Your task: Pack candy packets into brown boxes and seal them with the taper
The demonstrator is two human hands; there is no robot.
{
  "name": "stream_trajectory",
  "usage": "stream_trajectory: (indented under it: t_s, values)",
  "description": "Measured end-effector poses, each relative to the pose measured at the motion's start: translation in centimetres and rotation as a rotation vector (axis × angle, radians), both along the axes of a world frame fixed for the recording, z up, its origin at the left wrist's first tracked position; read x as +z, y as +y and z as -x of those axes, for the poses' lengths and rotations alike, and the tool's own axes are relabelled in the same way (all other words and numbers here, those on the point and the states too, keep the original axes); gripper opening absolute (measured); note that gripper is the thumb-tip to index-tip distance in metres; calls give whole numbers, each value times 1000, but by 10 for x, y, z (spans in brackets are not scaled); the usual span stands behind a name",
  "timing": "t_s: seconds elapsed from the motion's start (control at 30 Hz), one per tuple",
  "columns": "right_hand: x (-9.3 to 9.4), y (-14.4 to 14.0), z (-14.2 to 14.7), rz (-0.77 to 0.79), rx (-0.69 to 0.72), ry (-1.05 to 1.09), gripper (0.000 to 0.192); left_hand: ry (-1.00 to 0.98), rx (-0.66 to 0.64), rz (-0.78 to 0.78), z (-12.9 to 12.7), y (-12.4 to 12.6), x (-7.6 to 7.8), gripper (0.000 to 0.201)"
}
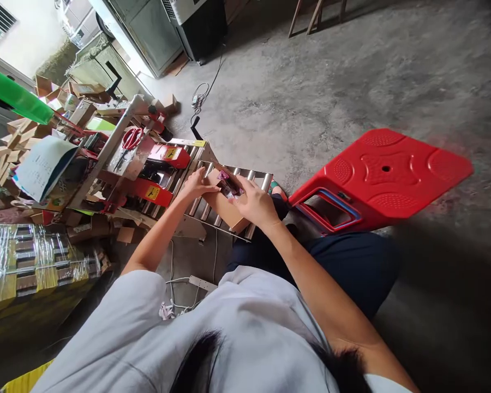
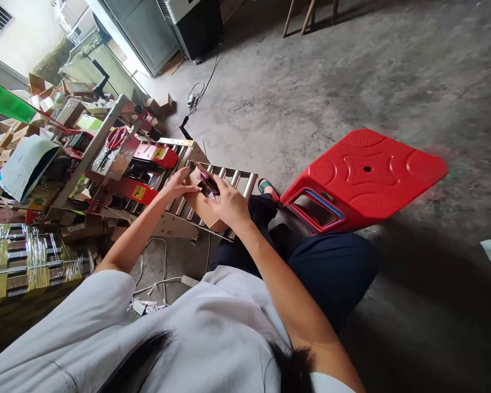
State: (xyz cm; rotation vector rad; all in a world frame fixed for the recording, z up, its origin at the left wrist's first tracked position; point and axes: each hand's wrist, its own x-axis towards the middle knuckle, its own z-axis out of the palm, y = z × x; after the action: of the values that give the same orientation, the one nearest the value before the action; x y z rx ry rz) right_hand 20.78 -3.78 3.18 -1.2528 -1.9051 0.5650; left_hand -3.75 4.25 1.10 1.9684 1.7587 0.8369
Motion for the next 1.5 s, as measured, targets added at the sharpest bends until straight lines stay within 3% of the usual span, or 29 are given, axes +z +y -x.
stream_trajectory:
  t_s: [0.1, 0.2, 0.43, 0.57, 0.7, 0.8, 0.93, 1.0, 1.07, 1.2, 1.27, 1.33, 1.4, 1.5]
  values:
    - [-1, 1, -3, 15, 16, 17, 55, 220, 21, -159, -16, -25, 1, 77]
    - [1, 3, -7, 34, 25, 8, 56, 313, -148, -305, -31, -44, 3, 48]
    - [0, 5, -8, 24, -3, -25, 59, 471, -545, -178, -33, -31, 9, 50]
    - [-1, 6, -7, 12, -8, -52, 59, 546, -606, -128, -36, -21, 11, 46]
    - [0, 4, -8, -13, 5, -80, 62, 493, -640, -153, -36, -19, 5, 37]
    - [-4, -2, -5, -26, 25, -89, 65, 316, -524, -292, -34, -26, -7, 33]
    - [-21, -22, 8, -95, 71, -154, 71, -29, -40, -573, -35, -40, -28, 24]
    - [-30, -30, 13, -111, 79, -194, 71, -175, 96, -614, -43, -49, -35, 30]
    - [-36, -31, 13, -92, 92, -182, 68, -217, 86, -580, -55, -63, -37, 41]
    - [-35, -14, -7, 3, 237, 42, 40, 118, -340, -408, -83, -95, -29, 75]
    - [-35, -3, -19, 91, 309, 275, 34, 313, -443, -366, -93, -106, -25, 102]
    - [-37, 4, -28, 177, 276, 552, 34, 413, -401, -350, -99, -109, -24, 109]
    - [-43, 6, -37, 227, 145, 755, 36, 445, -335, -319, -100, -104, -26, 96]
    - [-54, 0, -57, 278, 5, 818, 37, 428, -225, -275, -81, -80, -29, 79]
